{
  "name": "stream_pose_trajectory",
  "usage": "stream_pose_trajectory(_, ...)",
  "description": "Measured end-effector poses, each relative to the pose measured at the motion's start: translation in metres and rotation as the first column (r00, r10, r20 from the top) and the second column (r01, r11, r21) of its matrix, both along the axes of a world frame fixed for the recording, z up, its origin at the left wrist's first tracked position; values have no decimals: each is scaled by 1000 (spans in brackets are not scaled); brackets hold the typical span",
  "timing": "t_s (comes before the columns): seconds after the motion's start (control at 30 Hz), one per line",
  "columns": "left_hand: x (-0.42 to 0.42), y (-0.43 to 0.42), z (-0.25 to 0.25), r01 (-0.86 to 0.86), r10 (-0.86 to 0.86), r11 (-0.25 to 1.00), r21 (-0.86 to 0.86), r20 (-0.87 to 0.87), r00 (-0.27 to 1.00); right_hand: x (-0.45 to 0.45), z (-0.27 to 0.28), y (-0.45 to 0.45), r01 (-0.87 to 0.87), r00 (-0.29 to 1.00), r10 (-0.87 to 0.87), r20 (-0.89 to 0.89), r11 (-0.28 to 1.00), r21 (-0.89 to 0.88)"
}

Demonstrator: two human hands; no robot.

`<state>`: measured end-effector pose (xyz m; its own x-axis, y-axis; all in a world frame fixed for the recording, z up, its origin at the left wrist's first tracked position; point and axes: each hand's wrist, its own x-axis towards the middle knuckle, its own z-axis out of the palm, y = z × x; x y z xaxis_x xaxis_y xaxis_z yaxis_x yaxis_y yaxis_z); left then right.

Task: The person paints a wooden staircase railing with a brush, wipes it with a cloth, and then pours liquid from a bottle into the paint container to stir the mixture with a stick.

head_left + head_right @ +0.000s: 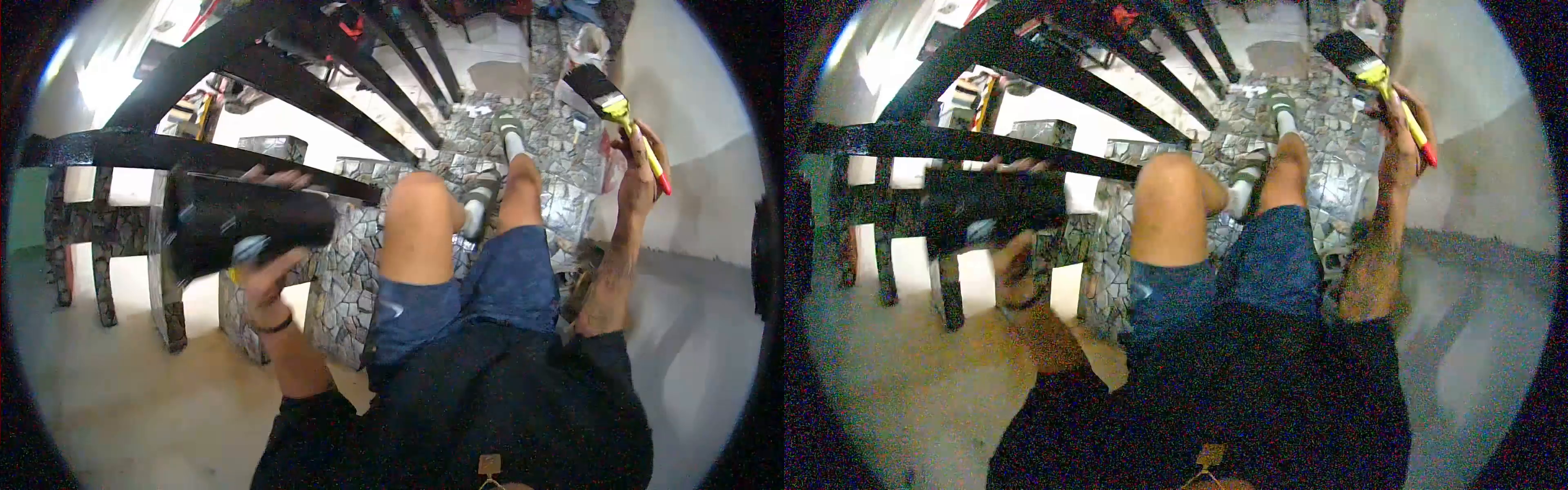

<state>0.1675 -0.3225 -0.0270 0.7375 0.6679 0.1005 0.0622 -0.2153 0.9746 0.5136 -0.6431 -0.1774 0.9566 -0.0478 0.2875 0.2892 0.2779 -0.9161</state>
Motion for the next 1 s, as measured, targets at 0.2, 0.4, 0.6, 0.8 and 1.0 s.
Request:
stream_pose_trajectory(0.2,192,-42,-92,326,-332,901,-286,31,943,50,-46,-10,87,994,-88,-58,996,-32)
stream_pose_trajectory(0.4,320,-21,-157,411,-488,816,-406,-104,867,119,-54,18,-9,978,-5,-211,998,-68)
stream_pose_trajectory(0.6,369,-29,-187,531,-530,841,-102,34,847,135,-66,94,-196,919,173,-356,980,-29)
stream_pose_trajectory(0.8,358,-103,-175,307,-327,942,133,168,930,64,-132,92,-140,847,268,-460,946,293)
stream_pose_trajectory(1.0,315,-135,-139,323,-309,947,-4,273,911,19,-112,89,-137,910,296,-292,876,463)
